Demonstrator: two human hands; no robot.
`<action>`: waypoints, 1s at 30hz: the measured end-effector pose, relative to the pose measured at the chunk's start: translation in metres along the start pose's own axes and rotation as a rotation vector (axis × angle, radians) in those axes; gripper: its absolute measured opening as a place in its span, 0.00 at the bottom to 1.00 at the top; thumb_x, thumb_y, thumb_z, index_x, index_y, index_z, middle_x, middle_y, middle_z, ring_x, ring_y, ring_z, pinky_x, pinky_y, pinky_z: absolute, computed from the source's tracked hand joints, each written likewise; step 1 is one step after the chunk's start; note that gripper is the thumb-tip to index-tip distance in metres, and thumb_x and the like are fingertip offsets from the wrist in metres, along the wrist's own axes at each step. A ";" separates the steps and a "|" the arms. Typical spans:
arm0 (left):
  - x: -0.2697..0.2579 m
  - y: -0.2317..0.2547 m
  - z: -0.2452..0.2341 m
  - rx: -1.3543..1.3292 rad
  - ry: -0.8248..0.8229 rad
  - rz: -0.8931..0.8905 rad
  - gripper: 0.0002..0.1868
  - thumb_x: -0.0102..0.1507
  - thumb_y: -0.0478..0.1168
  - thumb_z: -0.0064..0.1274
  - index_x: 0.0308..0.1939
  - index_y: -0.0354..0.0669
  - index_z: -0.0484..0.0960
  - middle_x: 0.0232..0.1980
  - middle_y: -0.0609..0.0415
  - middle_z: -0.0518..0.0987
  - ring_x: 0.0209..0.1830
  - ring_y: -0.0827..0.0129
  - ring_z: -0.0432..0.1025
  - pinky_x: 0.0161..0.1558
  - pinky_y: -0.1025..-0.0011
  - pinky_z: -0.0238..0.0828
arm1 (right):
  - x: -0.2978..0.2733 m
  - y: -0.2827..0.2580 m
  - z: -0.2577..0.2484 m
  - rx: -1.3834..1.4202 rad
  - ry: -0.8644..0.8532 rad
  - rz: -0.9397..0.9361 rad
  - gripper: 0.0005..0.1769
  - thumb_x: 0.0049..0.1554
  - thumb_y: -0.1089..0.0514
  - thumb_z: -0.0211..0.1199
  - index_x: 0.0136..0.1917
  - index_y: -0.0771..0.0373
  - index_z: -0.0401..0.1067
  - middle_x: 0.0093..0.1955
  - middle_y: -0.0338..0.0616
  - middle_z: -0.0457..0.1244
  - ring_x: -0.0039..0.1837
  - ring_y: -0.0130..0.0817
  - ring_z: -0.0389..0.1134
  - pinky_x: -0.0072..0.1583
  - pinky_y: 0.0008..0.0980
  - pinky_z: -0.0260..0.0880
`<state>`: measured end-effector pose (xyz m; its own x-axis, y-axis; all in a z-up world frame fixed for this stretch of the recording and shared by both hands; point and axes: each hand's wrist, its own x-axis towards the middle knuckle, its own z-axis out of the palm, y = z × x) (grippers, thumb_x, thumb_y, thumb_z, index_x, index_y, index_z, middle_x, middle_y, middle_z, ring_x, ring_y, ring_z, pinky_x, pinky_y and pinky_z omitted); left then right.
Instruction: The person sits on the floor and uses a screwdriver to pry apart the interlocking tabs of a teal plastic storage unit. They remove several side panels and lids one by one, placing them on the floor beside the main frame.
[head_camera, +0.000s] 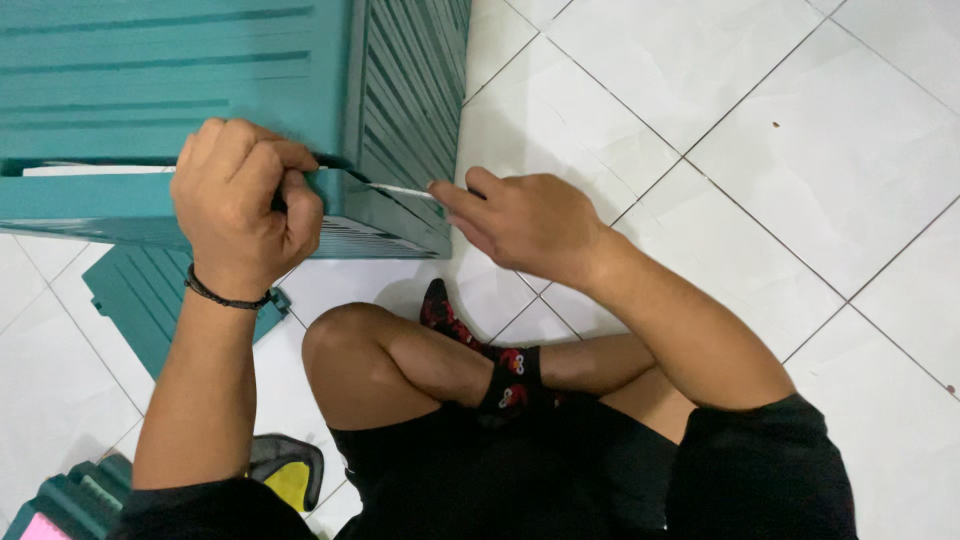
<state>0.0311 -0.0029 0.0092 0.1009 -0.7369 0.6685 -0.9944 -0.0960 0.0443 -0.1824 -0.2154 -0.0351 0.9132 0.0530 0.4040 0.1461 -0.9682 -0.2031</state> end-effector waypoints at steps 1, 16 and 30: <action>0.001 0.000 0.000 -0.007 -0.005 0.004 0.07 0.58 0.26 0.54 0.36 0.43 0.80 0.39 0.55 0.73 0.37 0.60 0.64 0.41 0.66 0.59 | 0.005 0.006 -0.001 -0.039 -0.001 -0.037 0.18 0.64 0.51 0.64 0.65 0.56 0.72 0.42 0.41 0.63 0.31 0.40 0.67 0.31 0.37 0.67; 0.006 0.000 -0.006 -0.038 -0.076 0.003 0.13 0.55 0.24 0.53 0.38 0.44 0.83 0.36 0.55 0.70 0.36 0.60 0.62 0.41 0.65 0.56 | 0.028 -0.006 -0.006 -0.050 -0.014 0.028 0.15 0.59 0.50 0.63 0.57 0.57 0.76 0.36 0.44 0.66 0.29 0.43 0.69 0.28 0.41 0.67; 0.002 0.001 -0.004 -0.005 -0.132 -0.029 0.13 0.55 0.28 0.53 0.39 0.46 0.88 0.37 0.58 0.72 0.38 0.62 0.62 0.42 0.66 0.55 | 0.016 -0.076 0.015 -0.191 0.040 0.366 0.22 0.57 0.57 0.59 0.64 0.62 0.71 0.39 0.48 0.66 0.29 0.38 0.69 0.27 0.35 0.67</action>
<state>0.0298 -0.0013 0.0137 0.1325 -0.8153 0.5636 -0.9911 -0.1151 0.0664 -0.1730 -0.1371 -0.0260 0.8755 -0.3093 0.3713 -0.2625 -0.9495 -0.1718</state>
